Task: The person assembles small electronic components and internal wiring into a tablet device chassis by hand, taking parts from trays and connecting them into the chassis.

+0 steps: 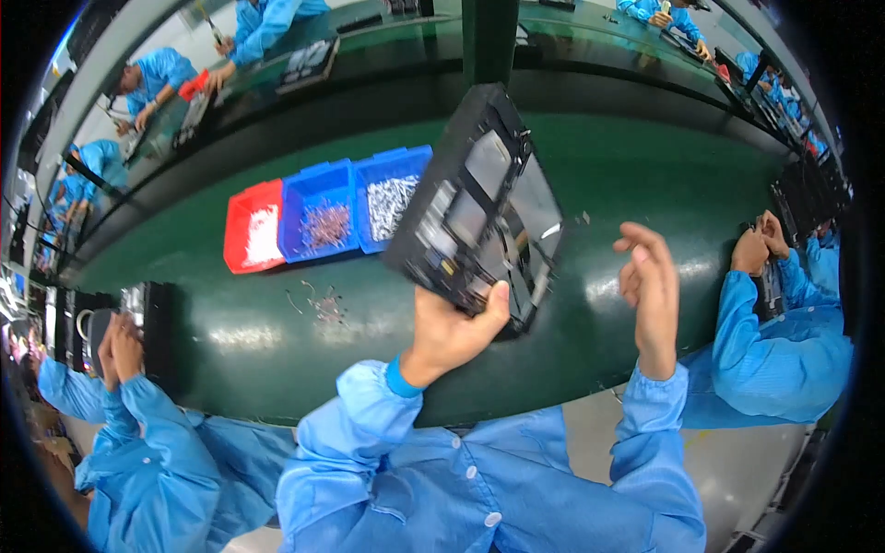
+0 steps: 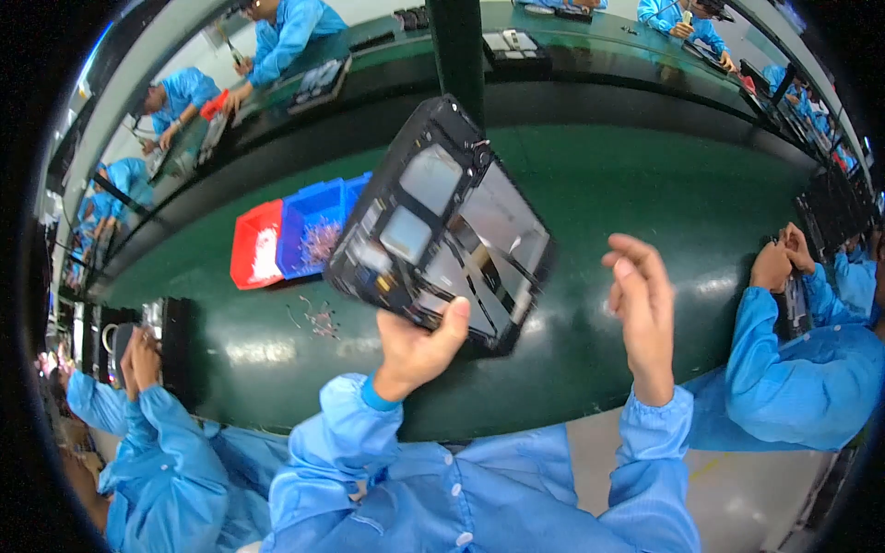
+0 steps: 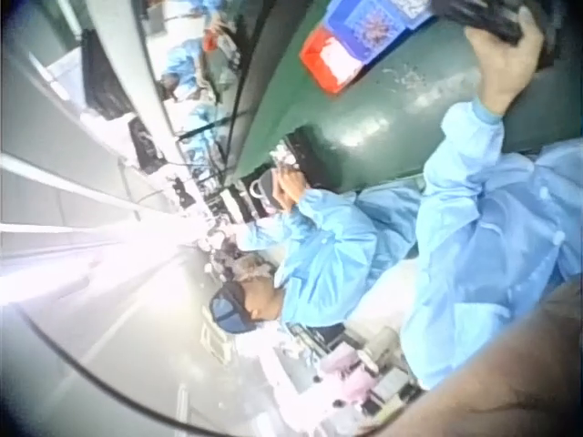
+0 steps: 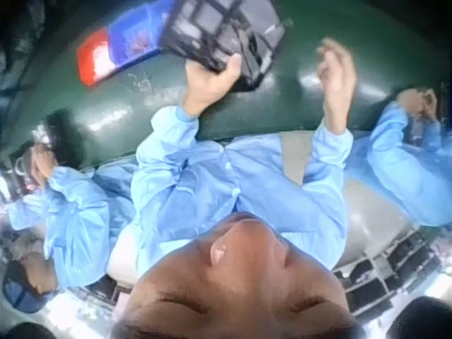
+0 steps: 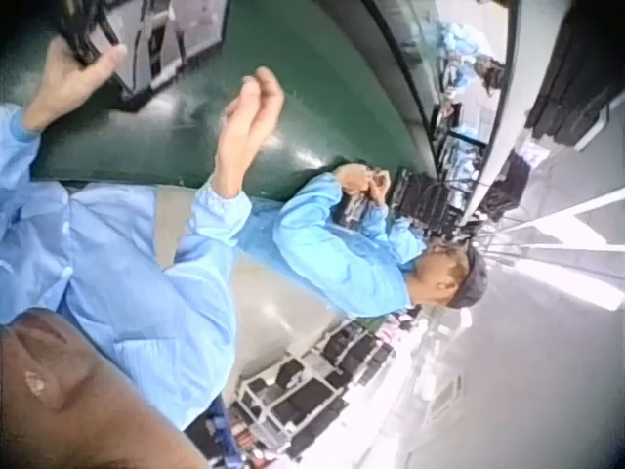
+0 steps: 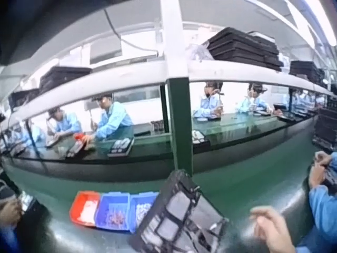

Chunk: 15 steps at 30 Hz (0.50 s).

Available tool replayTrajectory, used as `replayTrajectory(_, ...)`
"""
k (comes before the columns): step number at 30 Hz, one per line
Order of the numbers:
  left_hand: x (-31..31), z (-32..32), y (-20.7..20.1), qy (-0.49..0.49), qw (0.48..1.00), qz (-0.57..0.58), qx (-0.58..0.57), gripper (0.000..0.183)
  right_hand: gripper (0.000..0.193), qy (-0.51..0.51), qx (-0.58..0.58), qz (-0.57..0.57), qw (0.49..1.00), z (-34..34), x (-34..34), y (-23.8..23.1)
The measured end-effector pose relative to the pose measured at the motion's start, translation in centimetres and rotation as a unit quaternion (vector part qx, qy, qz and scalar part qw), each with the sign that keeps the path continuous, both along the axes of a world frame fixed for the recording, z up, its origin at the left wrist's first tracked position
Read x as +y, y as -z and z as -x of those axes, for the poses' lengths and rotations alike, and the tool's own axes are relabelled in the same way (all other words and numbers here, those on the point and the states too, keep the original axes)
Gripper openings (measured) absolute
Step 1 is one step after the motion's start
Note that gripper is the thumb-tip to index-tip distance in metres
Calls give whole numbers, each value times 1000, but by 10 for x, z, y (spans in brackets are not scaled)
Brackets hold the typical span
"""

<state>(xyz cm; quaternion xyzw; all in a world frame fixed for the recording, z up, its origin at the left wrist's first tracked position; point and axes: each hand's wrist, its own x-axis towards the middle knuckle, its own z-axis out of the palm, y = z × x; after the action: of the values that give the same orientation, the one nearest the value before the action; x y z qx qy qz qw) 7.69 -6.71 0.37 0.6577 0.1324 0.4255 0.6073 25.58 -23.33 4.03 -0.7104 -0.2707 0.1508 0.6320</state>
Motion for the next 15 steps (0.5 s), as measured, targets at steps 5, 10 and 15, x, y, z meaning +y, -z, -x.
replayTrajectory(5, 9, -3, -9, 307, 866, 380, 101, 25, 59, -24, 337, -129, 932, 36, -70, 73)
replayTrajectory(10, -1, -18, 16, 355, 844, 349, 201, 50, 40, 99, 427, -254, 862, 24, -75, 80)
replayTrajectory(15, -3, 2, 32, 311, 875, 196, 315, 64, 31, 85, 385, -148, 907, -51, -94, 86)
